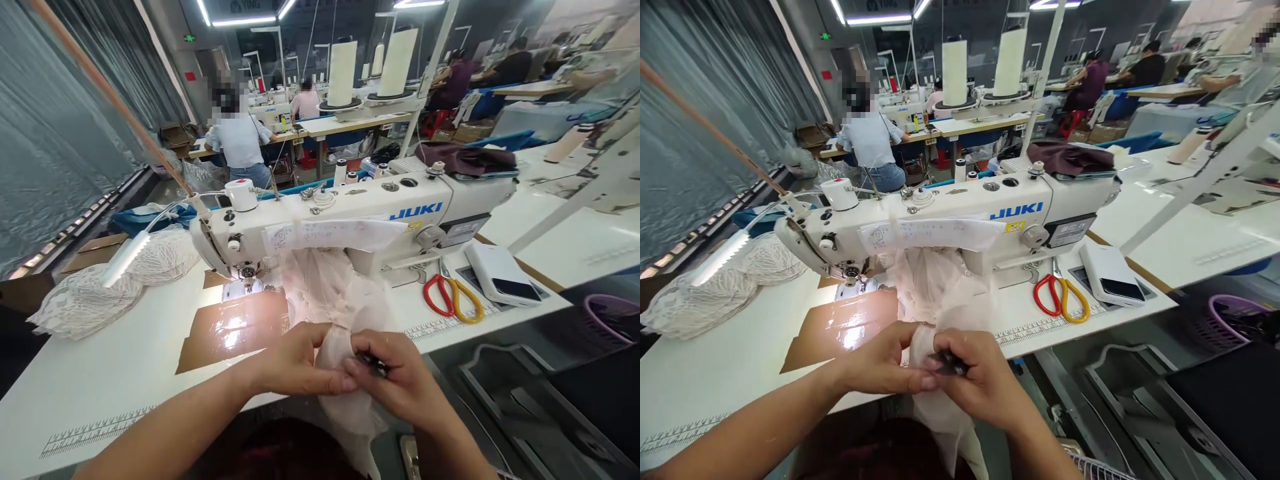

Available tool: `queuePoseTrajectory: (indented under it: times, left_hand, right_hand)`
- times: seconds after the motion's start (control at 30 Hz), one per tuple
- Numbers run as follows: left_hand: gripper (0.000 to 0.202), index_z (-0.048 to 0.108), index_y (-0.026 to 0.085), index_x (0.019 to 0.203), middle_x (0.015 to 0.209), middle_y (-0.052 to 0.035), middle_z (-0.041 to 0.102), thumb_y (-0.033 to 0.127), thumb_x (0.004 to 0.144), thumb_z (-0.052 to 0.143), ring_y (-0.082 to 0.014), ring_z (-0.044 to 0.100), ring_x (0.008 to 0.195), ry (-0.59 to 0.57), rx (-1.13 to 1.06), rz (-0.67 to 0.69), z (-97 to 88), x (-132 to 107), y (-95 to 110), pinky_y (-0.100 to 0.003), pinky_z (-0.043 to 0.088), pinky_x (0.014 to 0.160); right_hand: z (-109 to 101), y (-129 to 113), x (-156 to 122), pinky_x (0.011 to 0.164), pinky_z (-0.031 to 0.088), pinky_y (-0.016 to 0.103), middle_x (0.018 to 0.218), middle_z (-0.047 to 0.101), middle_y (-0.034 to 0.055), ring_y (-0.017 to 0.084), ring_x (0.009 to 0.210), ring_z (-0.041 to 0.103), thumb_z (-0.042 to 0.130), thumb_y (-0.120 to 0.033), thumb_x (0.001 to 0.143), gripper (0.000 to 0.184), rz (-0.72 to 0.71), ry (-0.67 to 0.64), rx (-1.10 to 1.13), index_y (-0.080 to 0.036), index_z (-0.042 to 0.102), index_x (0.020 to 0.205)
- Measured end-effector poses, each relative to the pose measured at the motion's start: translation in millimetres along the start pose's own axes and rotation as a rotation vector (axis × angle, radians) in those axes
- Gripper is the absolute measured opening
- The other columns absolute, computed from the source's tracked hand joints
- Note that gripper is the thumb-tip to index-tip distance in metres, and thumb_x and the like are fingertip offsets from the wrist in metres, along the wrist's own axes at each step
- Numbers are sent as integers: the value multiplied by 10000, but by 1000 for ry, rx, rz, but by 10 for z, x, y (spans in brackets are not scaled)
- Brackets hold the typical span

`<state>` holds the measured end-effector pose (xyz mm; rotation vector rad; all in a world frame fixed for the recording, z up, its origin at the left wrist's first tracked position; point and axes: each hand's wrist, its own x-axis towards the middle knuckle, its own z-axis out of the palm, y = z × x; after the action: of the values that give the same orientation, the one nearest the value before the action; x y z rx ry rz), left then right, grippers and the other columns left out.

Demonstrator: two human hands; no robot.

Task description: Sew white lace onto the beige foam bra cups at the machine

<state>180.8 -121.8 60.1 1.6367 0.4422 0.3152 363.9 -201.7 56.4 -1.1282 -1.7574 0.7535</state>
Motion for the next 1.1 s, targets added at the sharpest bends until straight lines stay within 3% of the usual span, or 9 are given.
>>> queuePoseTrajectory:
  times: [0.07,0.17,0.33,0.5,0.6,0.7,0.8,0.93,1.1]
  left_hand:
    - [302,669,113,954,802,-24,624,361,787,700,-121,558,724,1,-111,-91,9,-138,-2,-202,444,658]
    - [307,672,104,942,768,-25,608,369,790,694,-96,519,657,64,-231,-169,-48,-440,-24,-174,407,593]
    - [372,692,97,889,703,-66,624,425,715,720,-127,541,577,101,-420,-234,-241,-1072,-39,-208,435,537]
    - [338,698,118,761,611,-70,572,452,719,670,-103,441,481,255,-320,-50,-431,-1616,26,-220,344,463]
    - [369,705,140,869,654,-69,570,478,731,656,-102,436,476,378,-299,2,-542,-1890,34,-219,351,437]
    - [413,692,152,977,684,-60,577,479,724,679,-119,490,524,630,-263,19,-676,-2132,-11,-205,396,453]
    - [416,685,151,1023,804,-81,632,447,732,700,-156,573,625,864,-218,-73,-841,-2308,-90,-216,466,525]
    - [420,690,148,1019,942,-93,668,454,732,718,-189,622,744,1064,-234,-195,-1044,-2420,-222,-236,517,604]
    - [470,651,166,1107,925,-63,692,434,731,741,-181,641,777,1148,-292,-202,-1109,-2411,-373,-244,535,666]
  right_hand:
    - [125,-12,42,543,367,206,641,584,-30,90,568,503,561,-213,847,74,-48,-63,28,-190,595,785]
    - [250,46,108,584,396,207,706,632,-19,97,619,550,543,-167,850,84,-116,-140,75,-203,616,868]
    - [397,174,320,695,476,239,854,693,26,140,774,638,534,-206,888,134,-145,-54,39,-218,628,982]
    - [688,250,619,830,516,310,1177,669,81,202,1062,632,467,-179,894,272,-106,-150,-319,-223,610,1122]
    - [842,336,721,749,543,340,1343,568,121,243,1046,649,483,-143,852,361,7,-251,-644,-212,598,1187]
    - [825,462,740,695,542,344,1352,551,156,256,978,674,475,-159,866,346,137,-243,-844,-178,604,1186]
    - [667,566,721,728,536,372,1323,575,159,284,1049,648,442,-161,875,360,229,-204,-923,-144,587,1205]
    - [521,551,685,730,534,394,1289,598,172,301,1046,648,411,-199,888,358,291,-182,-981,-130,600,1184]
    - [714,272,654,799,531,401,1226,643,140,284,1045,645,417,-319,921,367,186,-206,-774,-168,601,1201]
